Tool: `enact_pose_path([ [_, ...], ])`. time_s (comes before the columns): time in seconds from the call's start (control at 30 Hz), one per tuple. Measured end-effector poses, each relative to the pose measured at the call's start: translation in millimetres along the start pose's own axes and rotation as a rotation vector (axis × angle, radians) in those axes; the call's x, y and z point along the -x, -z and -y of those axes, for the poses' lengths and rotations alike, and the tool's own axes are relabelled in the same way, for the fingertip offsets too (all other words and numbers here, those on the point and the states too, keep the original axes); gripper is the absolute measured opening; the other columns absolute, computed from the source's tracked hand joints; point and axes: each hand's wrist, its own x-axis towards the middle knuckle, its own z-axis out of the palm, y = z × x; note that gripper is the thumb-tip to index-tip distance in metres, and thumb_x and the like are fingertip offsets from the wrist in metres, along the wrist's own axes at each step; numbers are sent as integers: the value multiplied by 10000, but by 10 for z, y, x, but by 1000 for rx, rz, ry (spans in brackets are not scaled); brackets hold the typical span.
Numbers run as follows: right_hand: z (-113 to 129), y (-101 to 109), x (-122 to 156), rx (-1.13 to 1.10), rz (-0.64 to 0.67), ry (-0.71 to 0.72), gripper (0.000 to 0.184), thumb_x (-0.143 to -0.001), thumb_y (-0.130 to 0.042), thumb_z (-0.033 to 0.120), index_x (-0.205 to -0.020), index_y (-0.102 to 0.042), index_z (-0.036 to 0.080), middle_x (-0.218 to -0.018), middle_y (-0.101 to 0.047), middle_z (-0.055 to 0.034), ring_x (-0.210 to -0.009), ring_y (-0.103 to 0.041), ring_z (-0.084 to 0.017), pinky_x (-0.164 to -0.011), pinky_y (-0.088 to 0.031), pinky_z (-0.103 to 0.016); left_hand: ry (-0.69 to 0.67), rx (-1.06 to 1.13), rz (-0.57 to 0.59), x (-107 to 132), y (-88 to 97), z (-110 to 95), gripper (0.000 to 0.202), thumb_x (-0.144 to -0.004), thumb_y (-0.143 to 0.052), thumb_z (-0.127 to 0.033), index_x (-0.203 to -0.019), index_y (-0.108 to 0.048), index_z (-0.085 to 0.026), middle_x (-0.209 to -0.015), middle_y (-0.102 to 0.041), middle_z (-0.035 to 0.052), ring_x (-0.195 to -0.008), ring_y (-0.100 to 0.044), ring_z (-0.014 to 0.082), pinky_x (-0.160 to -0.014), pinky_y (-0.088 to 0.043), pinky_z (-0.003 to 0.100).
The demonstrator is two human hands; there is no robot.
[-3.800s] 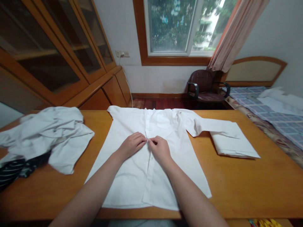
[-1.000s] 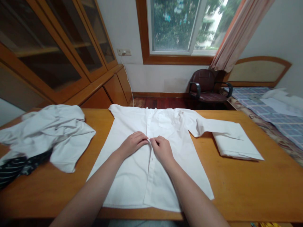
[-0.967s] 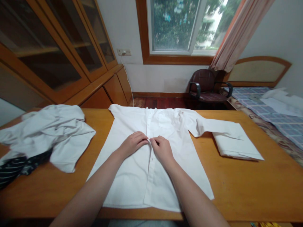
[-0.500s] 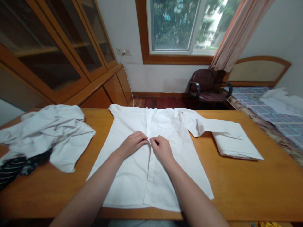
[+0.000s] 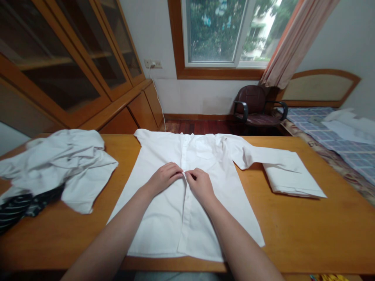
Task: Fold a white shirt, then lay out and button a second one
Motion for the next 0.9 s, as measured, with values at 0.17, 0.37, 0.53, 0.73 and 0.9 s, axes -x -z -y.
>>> enact_pose_path([
  [0.17, 1, 3, 2, 3, 5, 3, 214, -906, -585, 256, -833, -784, 223, -722, -678, -18, -721, -626, -170, -691, -443, -274, 2, 6, 3, -1, 8, -6, 166, -1001, -510, -314, -968, -622, -195, -900, -656, 46, -883, -617, 186, -811, -520, 336],
  [0.37, -8, 7, 5, 4, -1, 12, 215, -907, -588, 249, -833, -787, 220, -716, -676, -16, -721, -627, -165, -686, -439, -268, 5, 4, -1, 10, -5, 10, 155, -999, -515, -299, -982, -629, -196, -906, -660, 46, -895, -618, 187, -821, -522, 342],
  [0.53, -10, -1, 4, -4, 10, 11, 212, -909, -592, 250, -848, -793, 219, -727, -685, -18, -724, -633, -162, -687, -442, -263, 0, 11, -6, 19, -12, 13, 155, -1000, -516, -295, -1018, -632, -195, -926, -663, 50, -913, -622, 187, -831, -526, 343],
  [0.73, -3, -4, 6, -9, 3, 11, 221, -910, -588, 263, -846, -797, 228, -716, -682, -19, -710, -630, -165, -682, -449, -267, -10, 15, -22, 13, -5, -5, 171, -1000, -512, -290, -1045, -652, -203, -932, -669, 52, -914, -628, 184, -831, -533, 337],
  [0.9, -27, -13, 3, -7, 2, 12, 224, -915, -584, 270, -861, -798, 235, -722, -683, -18, -717, -634, -166, -681, -447, -268, -8, 10, -20, 6, -1, -10, 160, -996, -519, -279, -1017, -656, -199, -923, -667, 50, -908, -624, 181, -829, -528, 331],
])
